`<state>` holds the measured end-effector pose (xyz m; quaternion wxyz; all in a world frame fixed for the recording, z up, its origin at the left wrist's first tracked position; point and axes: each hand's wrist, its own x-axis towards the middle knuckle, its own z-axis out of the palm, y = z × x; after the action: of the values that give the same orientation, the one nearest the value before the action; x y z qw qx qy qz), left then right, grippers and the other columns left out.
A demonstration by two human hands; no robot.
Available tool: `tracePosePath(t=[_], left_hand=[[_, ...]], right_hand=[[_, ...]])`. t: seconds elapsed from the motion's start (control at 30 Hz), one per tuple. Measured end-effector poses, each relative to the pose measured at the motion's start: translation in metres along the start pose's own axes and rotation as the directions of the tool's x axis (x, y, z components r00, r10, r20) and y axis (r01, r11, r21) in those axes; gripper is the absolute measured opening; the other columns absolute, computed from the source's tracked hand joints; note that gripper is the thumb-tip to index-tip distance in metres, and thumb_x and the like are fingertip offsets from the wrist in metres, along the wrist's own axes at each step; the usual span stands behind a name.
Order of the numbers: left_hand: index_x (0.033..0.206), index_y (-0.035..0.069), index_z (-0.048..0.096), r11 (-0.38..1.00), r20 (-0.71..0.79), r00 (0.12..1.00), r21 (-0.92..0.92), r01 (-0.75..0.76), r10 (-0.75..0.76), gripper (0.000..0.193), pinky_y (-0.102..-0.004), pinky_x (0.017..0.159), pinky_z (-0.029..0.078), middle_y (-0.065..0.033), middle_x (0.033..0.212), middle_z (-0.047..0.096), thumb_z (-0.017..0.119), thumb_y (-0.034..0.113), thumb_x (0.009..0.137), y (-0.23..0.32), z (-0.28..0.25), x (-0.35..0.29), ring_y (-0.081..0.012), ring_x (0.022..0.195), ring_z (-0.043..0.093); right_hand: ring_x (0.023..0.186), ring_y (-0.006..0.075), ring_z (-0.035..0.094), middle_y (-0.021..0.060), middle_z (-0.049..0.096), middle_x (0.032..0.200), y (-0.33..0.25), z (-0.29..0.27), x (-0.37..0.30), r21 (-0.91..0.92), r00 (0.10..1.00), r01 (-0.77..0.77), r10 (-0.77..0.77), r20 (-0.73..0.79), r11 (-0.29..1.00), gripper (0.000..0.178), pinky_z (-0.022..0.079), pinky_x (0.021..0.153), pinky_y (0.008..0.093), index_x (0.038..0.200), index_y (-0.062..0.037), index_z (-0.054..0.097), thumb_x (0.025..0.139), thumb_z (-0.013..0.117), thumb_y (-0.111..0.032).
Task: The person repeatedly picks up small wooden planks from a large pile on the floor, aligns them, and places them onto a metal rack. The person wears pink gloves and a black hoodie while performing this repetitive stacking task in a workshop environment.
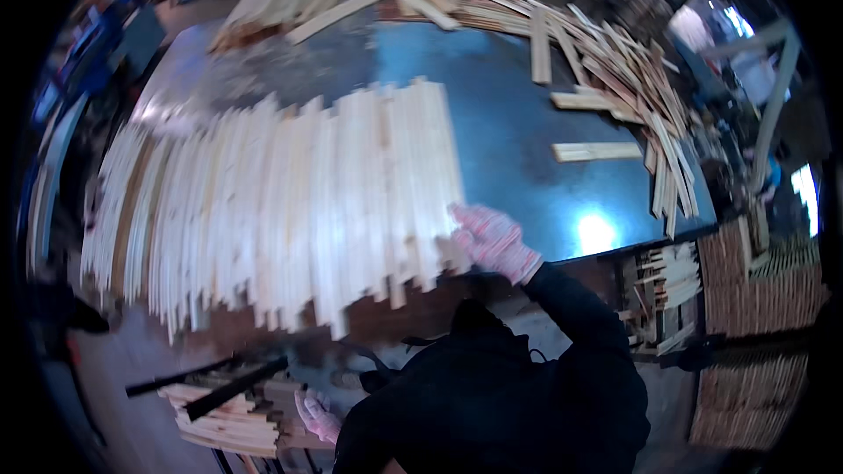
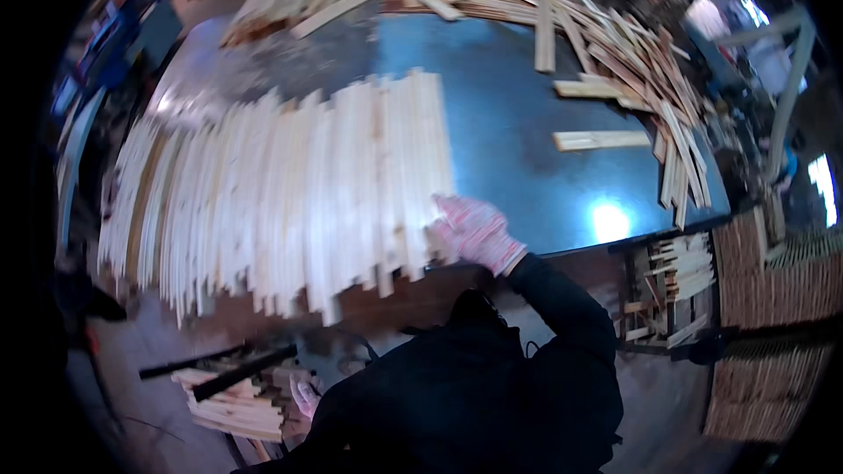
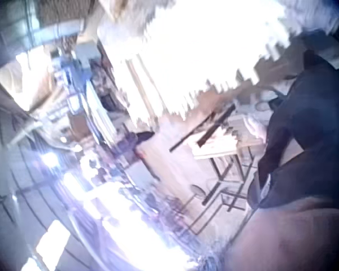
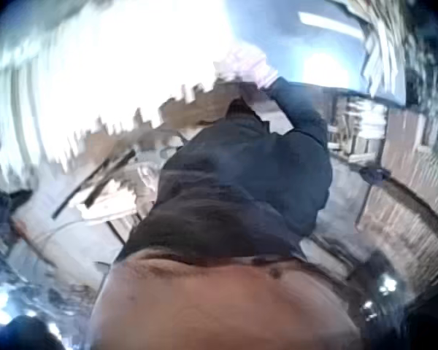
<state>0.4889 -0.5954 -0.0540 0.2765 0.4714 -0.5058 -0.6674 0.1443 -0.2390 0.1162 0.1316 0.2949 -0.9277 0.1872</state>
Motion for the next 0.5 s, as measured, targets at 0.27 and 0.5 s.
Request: tracePosePath(t=[0.27, 0.5], left_hand=[[0.145, -0.004, 0.046, 0.993, 0.912, 0.393, -0.117, -0.020, 0.115, 0.053, -0.0418, 0.095, 0.052, -0.0212, 0.124, 0.063, 0.055, 0.027, 0.104, 0.090, 0.410, -0.178, -0.0288, 0.107, 0.065], [0.147, -0.005, 0.044, 0.820, 0.842, 0.225, 0.533, -0.208, -0.490, 0.052, -0.0298, 0.103, 0.046, -0.0146, 0.128, 0.064, 0.060, 0.011, 0.099, 0.032, 0.529, -0.274, -0.0180, 0.114, 0.061]], right_hand=[[0.124, 0.0327, 0.055, 0.0136, 0.056, 0.137, 0.416, -0.053, -0.106, -0.554, 0.854, -0.483, 0.505, -0.126, 0.678, 0.051, 0.041, 0.105, 0.0521, 0.141, -0.0100, 0.050, 0.092, 0.056, -0.024], [0.110, 0.0338, 0.063, 0.0128, 0.067, 0.114, 0.490, -0.047, -0.040, -0.320, 0.829, -0.363, 0.461, 0.318, 0.875, 0.031, 0.046, 0.099, 0.0480, 0.112, -0.0095, 0.062, 0.082, 0.064, -0.019]])
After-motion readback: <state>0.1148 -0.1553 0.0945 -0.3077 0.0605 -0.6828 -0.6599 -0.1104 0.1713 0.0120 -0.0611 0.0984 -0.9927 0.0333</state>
